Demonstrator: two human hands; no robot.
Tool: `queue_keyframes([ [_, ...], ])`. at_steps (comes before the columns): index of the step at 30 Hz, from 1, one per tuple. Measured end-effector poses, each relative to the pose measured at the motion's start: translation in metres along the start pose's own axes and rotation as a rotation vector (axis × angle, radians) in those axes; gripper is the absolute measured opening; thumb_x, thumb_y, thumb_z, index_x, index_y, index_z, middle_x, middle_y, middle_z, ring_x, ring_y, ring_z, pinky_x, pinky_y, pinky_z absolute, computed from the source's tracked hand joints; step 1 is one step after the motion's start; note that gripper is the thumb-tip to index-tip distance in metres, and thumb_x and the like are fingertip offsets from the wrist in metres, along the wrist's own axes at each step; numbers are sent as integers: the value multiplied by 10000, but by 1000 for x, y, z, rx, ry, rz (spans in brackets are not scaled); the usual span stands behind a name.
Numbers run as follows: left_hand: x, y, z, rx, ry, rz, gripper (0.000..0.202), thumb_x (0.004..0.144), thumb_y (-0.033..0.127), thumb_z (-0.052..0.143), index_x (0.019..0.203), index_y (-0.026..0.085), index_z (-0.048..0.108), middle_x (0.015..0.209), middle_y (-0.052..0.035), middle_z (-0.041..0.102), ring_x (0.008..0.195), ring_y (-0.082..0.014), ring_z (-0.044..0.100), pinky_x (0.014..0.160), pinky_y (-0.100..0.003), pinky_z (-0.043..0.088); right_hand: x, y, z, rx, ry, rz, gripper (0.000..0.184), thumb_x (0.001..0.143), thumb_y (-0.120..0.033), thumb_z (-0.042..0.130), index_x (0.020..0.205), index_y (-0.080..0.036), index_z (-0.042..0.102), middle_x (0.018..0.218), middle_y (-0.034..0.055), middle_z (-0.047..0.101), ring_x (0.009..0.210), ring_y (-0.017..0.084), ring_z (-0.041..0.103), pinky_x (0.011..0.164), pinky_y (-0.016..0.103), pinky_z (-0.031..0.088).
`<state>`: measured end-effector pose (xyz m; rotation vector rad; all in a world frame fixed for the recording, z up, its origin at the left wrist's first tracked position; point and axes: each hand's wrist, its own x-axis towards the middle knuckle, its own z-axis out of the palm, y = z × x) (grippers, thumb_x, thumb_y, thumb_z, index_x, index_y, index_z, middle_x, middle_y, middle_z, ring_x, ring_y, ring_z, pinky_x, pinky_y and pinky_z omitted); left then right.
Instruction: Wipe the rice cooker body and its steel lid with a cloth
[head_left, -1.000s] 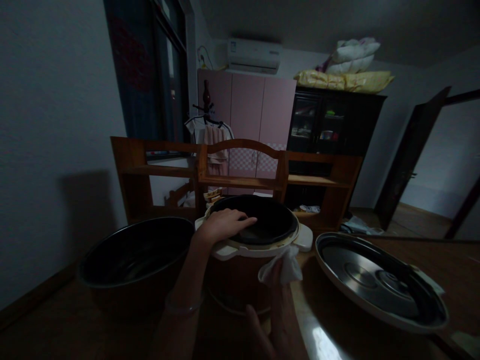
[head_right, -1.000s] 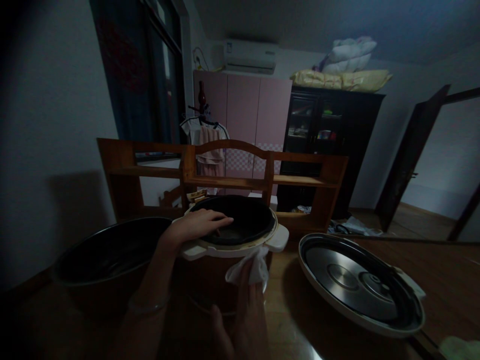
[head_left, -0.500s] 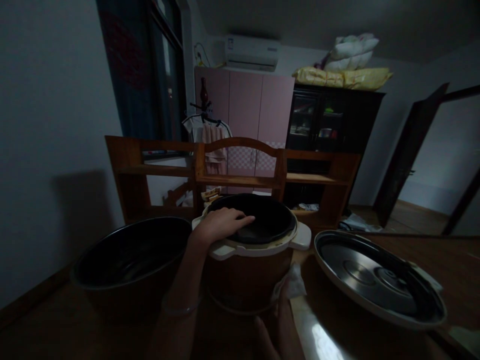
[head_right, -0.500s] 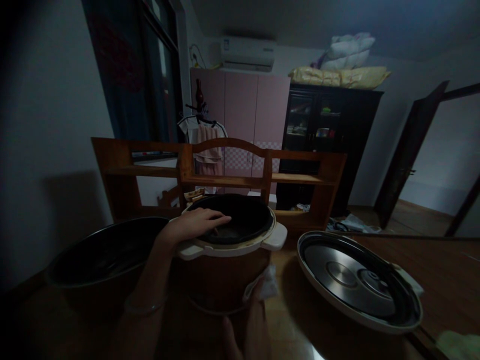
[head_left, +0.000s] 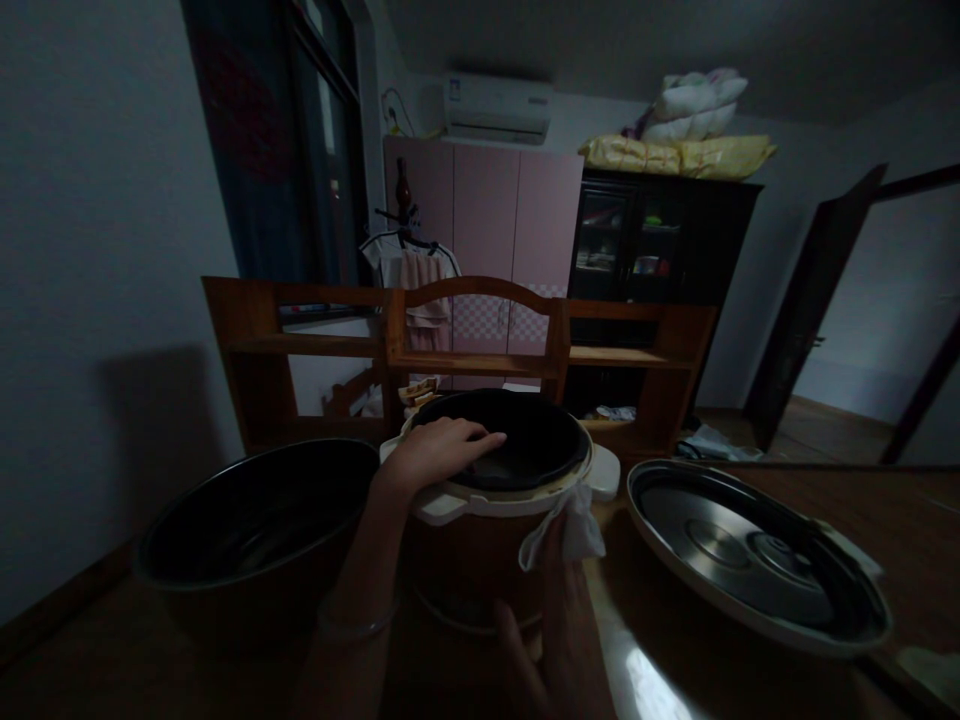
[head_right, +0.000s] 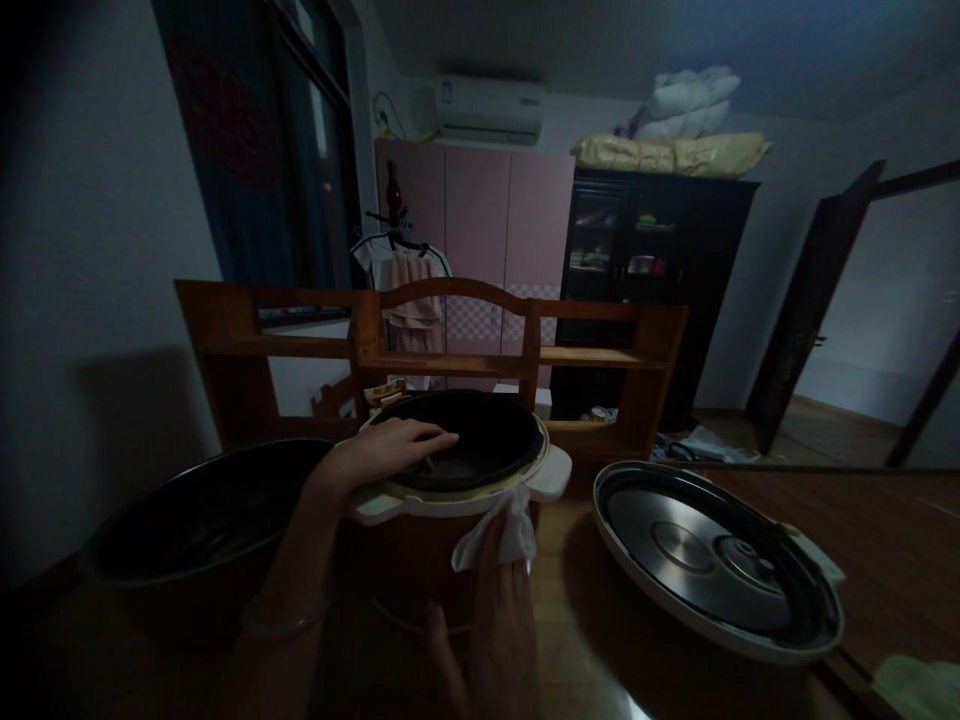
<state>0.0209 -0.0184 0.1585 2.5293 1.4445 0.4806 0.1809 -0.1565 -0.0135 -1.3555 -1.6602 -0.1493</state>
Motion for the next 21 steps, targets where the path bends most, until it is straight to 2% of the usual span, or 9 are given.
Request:
queue_keyframes([
  [4,-2,3,-2,11,1,-23,621,905,714,342,1128,290,737,1078,-42,748,1056,-270,653,793,-303,448,-17,9,11,54,-4,142,796,986,-366,460,1596,-160,-8,1631,175,205,1489,375,231,1104,597,401],
  [8,-2,3,-3,-8,3,-18,617,906,708,349,1127,284,738,1060,-39,753,1060,-265,651,788,-294,447,-45,19,26,144,28,248,804,989,-347,497,1597,-228,-15,1576,140,363,1436,330,376,1077,500,472],
  [10,-2,3,-3,-14,4,-10,610,909,699,355,1133,281,739,1067,-37,751,1074,-262,644,800,-290,445,-57,21,34,159,48,303,808,994,-332,500,1593,-254,-38,1575,116,376,1429,302,392,1078,456,480],
  [13,-1,2,-3,-15,-9,-14,611,906,702,359,1131,281,741,1056,-37,753,1077,-264,642,788,-289,447,-68,16,44,146,46,369,757,1020,-336,432,1594,-213,-47,1591,141,334,1442,298,357,1091,469,464],
  [17,-1,1,-3,-24,-15,-9,609,902,705,367,1149,287,735,1033,-35,755,1079,-266,640,799,-291,449,-71,5,50,119,45,314,778,993,-309,465,1598,-174,-6,1591,167,323,1458,338,310,1093,527,447],
  [21,0,-1,-1,-17,-8,-17,639,889,729,362,1175,287,726,1124,-45,738,1087,-270,639,804,-294,453,-62,-2,45,122,34,239,801,969,-274,476,1596,-152,-8,1611,175,266,1464,364,289,1099,583,418],
])
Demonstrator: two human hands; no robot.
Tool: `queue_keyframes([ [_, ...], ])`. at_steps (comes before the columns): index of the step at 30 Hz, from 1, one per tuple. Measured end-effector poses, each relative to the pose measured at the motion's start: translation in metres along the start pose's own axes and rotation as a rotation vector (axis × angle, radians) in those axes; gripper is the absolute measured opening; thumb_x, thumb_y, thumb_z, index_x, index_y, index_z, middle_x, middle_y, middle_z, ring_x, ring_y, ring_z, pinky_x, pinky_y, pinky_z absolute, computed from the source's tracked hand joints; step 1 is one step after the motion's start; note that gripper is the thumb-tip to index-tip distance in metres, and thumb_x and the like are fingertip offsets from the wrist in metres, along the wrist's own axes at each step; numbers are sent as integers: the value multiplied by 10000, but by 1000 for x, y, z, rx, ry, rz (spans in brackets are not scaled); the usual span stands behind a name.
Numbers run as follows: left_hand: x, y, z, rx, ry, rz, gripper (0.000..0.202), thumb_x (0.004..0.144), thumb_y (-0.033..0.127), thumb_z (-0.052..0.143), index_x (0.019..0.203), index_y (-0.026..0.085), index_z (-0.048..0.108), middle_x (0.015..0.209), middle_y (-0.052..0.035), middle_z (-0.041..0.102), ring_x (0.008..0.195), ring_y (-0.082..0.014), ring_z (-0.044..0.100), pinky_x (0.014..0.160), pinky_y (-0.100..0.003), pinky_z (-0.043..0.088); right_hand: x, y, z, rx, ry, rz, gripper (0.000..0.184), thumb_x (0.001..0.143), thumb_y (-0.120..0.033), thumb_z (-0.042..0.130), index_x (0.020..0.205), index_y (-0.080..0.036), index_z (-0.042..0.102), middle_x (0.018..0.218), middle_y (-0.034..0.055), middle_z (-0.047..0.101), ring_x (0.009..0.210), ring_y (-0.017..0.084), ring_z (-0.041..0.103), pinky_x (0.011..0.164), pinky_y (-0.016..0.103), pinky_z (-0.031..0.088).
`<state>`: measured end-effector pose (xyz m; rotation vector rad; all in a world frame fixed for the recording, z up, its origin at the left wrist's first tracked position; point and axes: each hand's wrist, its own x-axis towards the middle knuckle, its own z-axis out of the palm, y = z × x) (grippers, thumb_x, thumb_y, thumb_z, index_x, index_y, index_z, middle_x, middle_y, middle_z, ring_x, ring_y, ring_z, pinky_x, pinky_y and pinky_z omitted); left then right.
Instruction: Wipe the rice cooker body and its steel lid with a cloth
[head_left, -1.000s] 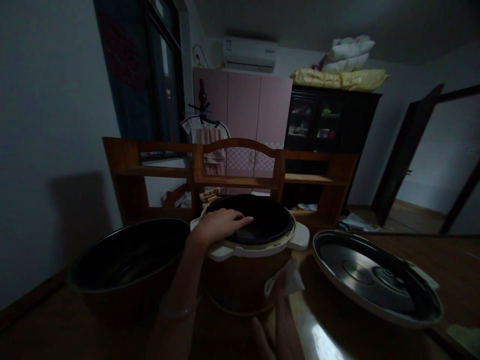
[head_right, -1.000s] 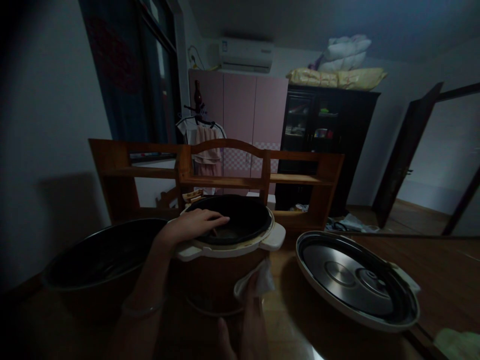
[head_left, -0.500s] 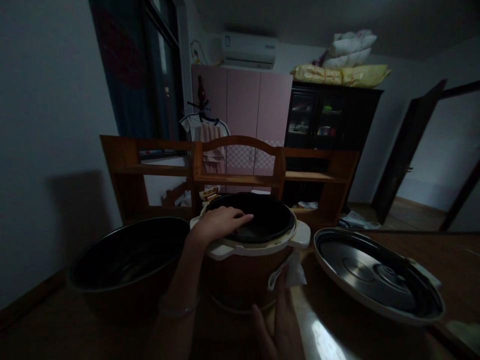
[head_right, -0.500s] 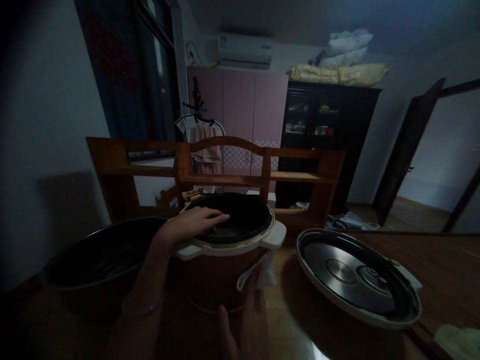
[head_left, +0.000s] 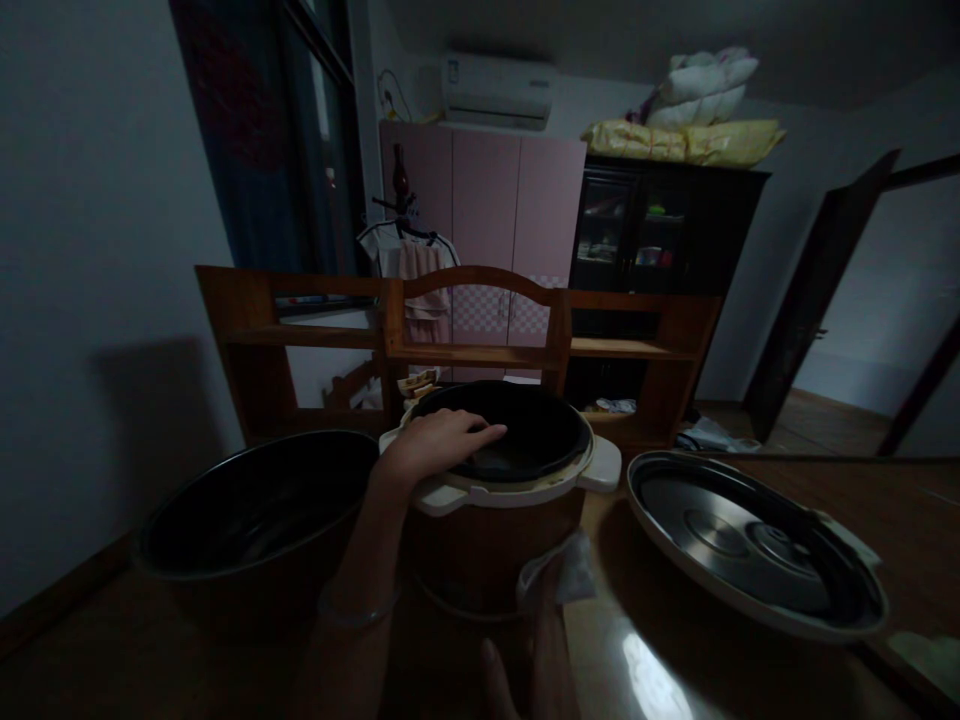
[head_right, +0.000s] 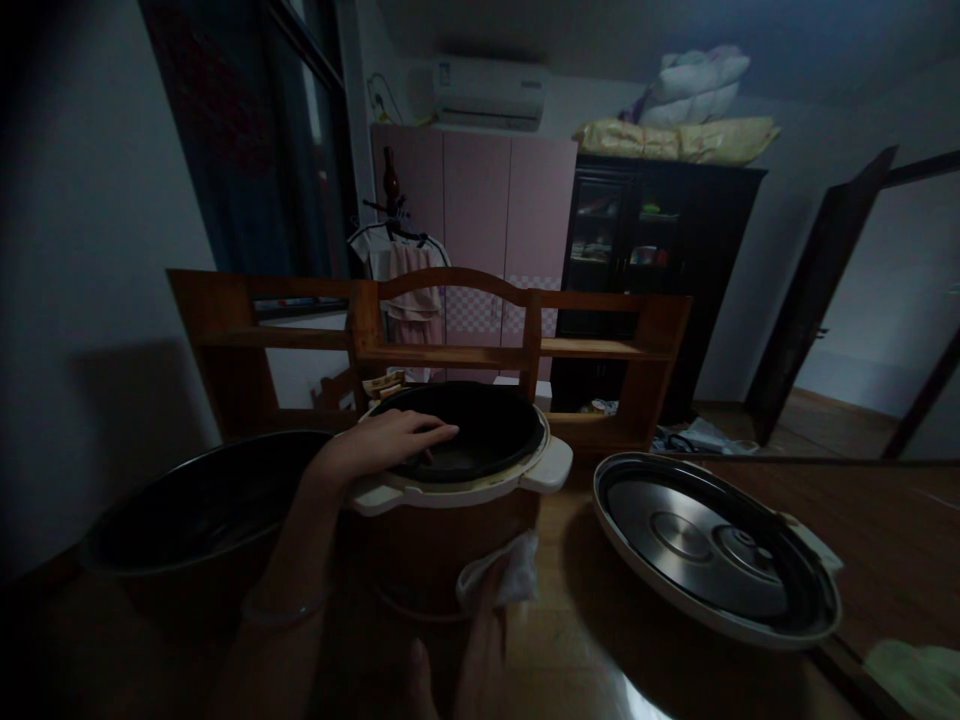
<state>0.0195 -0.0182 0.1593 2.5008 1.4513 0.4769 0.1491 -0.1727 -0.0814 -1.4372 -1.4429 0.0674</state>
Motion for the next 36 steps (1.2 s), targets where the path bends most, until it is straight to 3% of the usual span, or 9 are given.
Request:
queue_keyframes([
  [5,1,-1,0,26,-9,25,634,903,712,345,1166,283,731,1165,-49,723,1117,-267,625,856,-291,443,24,-14,-15,19,18,-56,812,962,-308,498,1596,-146,17,1637,193,156,1466,398,269,1069,632,426],
  [11,1,0,0,26,1,17,628,906,709,351,1164,283,732,1199,-47,712,1111,-258,630,860,-282,443,46,-35,-30,-70,-22,-153,815,968,-381,476,1596,-152,10,1646,181,128,1481,407,230,1088,630,401],
  [17,0,1,0,22,-6,7,643,901,723,346,1162,280,732,1162,-48,727,1096,-262,636,817,-281,449,50,-43,-22,-223,-48,-387,939,855,-327,571,1579,-49,42,1646,193,114,1507,434,21,1121,659,333],
  [20,1,1,0,21,-9,4,636,898,724,351,1153,285,734,1117,-39,742,1078,-258,643,816,-281,445,47,-41,-15,-307,-75,-516,964,789,-314,618,1571,-36,128,1639,179,173,1513,413,39,1128,622,352],
  [22,1,0,1,15,-14,10,633,898,725,350,1143,287,736,1055,-33,755,1058,-253,650,824,-281,440,46,-40,-12,-338,-104,-578,886,795,-315,610,1559,-78,229,1637,130,209,1517,374,103,1135,576,371],
  [25,1,0,1,7,-17,22,626,906,716,345,1138,287,737,1008,-29,761,1046,-247,652,825,-278,437,43,-38,-10,-345,-146,-601,687,852,-349,579,1493,-172,404,1634,45,239,1507,318,205,1149,511,375],
  [30,0,1,0,12,-18,13,625,906,711,349,1155,284,733,1054,-33,754,1059,-251,646,825,-281,440,32,-24,-2,-351,-170,-661,571,881,-347,562,1426,-194,491,1614,18,294,1485,283,282,1164,469,356],
  [33,0,0,0,12,-18,21,628,910,708,343,1155,283,735,1110,-39,742,1073,-252,641,831,-280,440,23,-13,5,-362,-98,-651,627,841,-262,549,1454,-176,456,1594,31,345,1480,283,293,1150,467,374],
  [36,1,-1,0,10,-17,25,624,906,717,345,1167,299,729,1095,-28,746,1084,-255,638,848,-287,435,19,-8,8,-395,-7,-525,779,806,-208,517,1543,-107,288,1597,113,325,1496,348,226,1114,565,388],
])
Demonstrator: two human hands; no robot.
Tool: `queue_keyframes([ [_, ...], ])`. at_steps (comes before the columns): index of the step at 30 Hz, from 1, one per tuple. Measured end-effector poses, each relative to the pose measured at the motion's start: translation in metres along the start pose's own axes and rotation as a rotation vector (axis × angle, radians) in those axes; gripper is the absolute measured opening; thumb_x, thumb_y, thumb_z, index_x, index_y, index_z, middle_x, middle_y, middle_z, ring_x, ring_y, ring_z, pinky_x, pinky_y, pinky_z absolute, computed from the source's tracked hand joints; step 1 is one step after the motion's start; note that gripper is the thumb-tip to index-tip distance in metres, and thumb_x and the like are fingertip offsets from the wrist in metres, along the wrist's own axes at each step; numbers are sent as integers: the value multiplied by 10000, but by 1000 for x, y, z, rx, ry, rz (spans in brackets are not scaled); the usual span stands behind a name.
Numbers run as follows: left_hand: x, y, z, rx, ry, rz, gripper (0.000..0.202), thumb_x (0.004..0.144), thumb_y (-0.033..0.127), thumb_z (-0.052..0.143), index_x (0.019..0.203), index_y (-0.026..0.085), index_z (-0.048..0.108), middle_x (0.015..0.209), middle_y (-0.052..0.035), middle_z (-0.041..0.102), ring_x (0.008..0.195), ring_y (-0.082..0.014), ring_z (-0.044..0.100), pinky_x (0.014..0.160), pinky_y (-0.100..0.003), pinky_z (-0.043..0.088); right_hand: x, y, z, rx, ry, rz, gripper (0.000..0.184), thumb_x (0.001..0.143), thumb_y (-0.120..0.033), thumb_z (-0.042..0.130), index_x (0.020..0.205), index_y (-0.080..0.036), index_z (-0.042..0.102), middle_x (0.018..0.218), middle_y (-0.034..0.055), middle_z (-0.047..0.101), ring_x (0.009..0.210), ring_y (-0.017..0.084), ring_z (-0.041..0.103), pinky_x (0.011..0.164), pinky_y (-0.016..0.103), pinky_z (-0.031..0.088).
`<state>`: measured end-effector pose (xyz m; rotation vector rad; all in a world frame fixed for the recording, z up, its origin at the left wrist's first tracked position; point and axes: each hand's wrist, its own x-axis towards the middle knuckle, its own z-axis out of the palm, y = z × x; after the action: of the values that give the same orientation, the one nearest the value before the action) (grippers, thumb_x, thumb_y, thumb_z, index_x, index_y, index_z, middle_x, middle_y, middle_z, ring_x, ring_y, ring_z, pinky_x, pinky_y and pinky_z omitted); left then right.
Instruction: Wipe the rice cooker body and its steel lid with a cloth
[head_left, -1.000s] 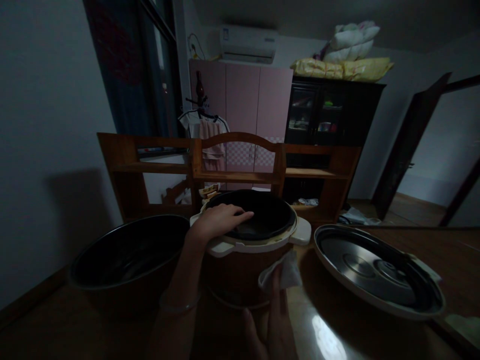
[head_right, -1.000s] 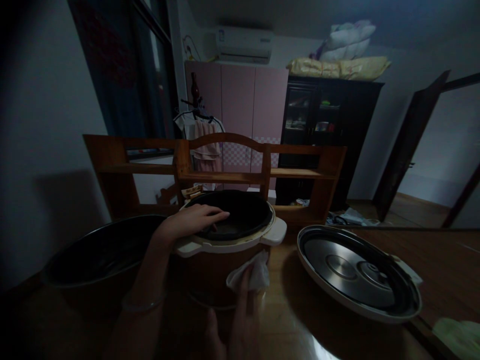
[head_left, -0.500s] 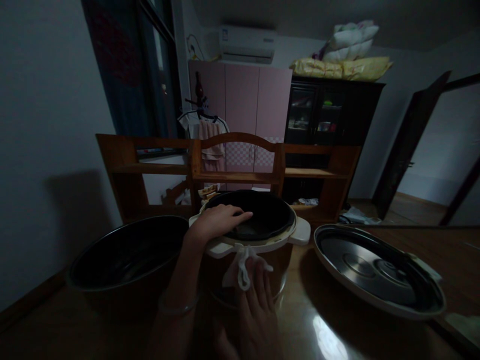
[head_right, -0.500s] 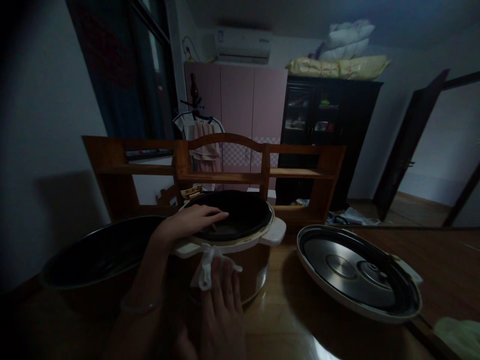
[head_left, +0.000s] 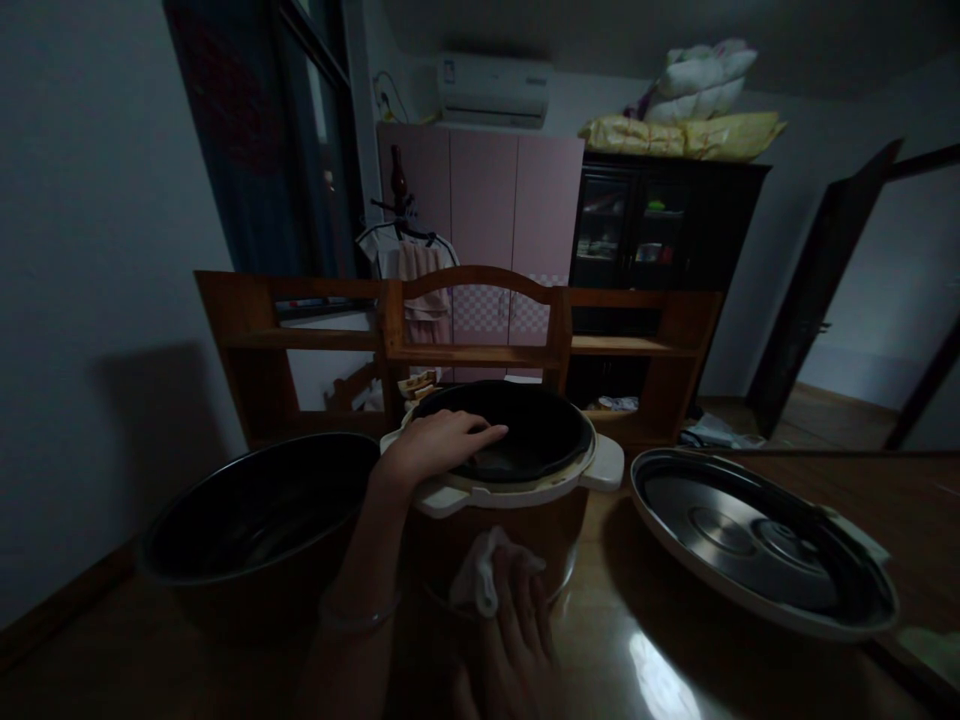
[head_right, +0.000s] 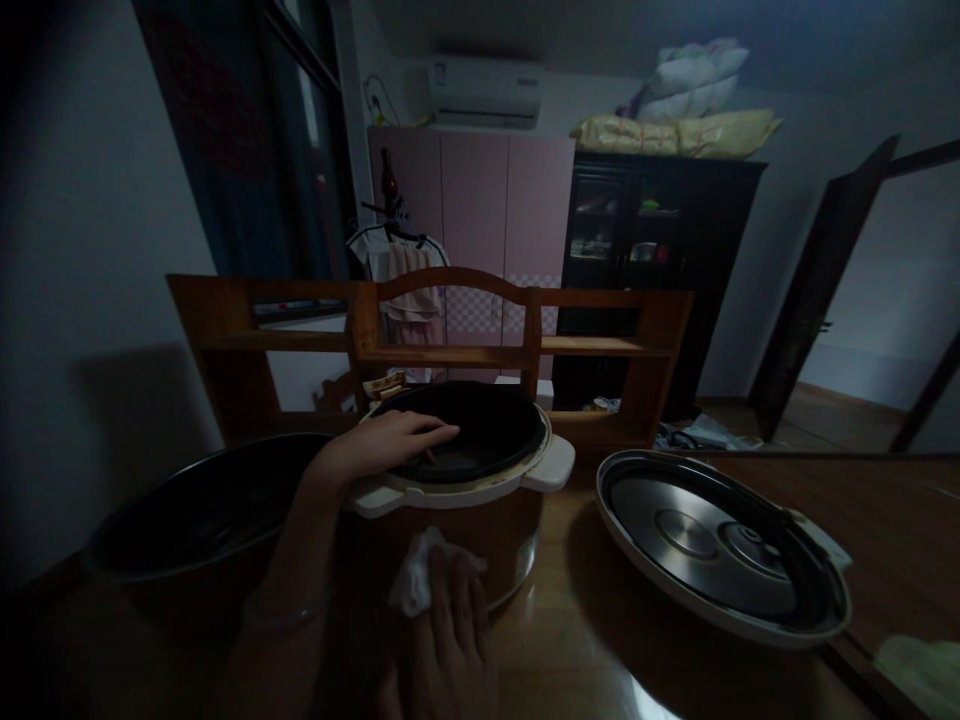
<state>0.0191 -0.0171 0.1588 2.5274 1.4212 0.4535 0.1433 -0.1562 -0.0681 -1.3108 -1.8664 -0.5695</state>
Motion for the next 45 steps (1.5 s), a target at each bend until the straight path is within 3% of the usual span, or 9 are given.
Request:
queue_keyframes([
  [5,0,-1,1,-13,2,-3,618,905,716,352,1165,301,729,1093,-20,749,1074,-249,645,858,-284,433,16,2,-11,-13,-40,-5,840,863,-202,500,1585,-78,88,1615,153,265,1513,380,106,1123,639,347],
  [12,1,0,0,4,-8,17,606,919,692,352,1168,284,725,1115,-32,743,1084,-245,640,843,-275,435,29,3,-15,52,-191,-190,718,819,-255,577,1503,-160,383,1640,52,190,1515,284,182,1146,480,395],
  [16,1,0,0,-21,-8,8,604,915,701,352,1159,294,726,1002,-23,761,1027,-246,657,836,-285,435,-1,6,7,65,-150,-241,551,816,-179,579,1366,-206,551,1600,31,301,1476,234,309,1173,397,367],
  [18,1,0,0,-18,-6,8,602,916,697,355,1173,294,720,992,-26,762,1038,-251,654,831,-289,435,-22,8,16,19,-104,-166,562,836,-68,530,1365,-257,554,1554,-3,389,1451,189,357,1197,370,329],
  [23,-1,2,-1,-15,-11,-16,614,904,716,357,1177,304,720,1009,-24,761,1067,-263,645,810,-295,438,-47,14,12,60,-90,80,685,909,-231,586,1544,-231,329,1571,69,351,1471,330,269,1189,574,313],
  [27,-2,3,-2,-16,-4,-11,616,904,715,355,1147,294,733,1028,-29,758,1055,-264,649,802,-295,440,-19,19,-7,52,-40,133,993,865,-328,646,1597,-144,1,1632,149,171,1489,419,152,1147,689,299],
  [32,0,1,0,-8,2,7,608,914,706,348,1159,293,721,981,-21,765,1047,-255,653,838,-293,433,19,13,-19,15,-45,32,1025,822,-306,629,1574,-26,-8,1633,232,98,1499,442,76,1091,680,370],
  [40,0,1,1,17,-3,13,601,930,683,342,1193,283,705,1041,-21,756,1083,-254,639,821,-291,435,12,11,2,-7,9,-169,746,819,-320,596,1489,-79,376,1633,154,197,1508,367,160,1122,564,399],
  [45,1,1,1,21,14,6,607,926,695,338,1179,292,715,1094,-16,746,1094,-260,636,880,-307,426,-7,20,14,-106,14,-232,420,901,-150,523,1317,-138,582,1588,102,339,1495,262,249,1220,451,288],
])
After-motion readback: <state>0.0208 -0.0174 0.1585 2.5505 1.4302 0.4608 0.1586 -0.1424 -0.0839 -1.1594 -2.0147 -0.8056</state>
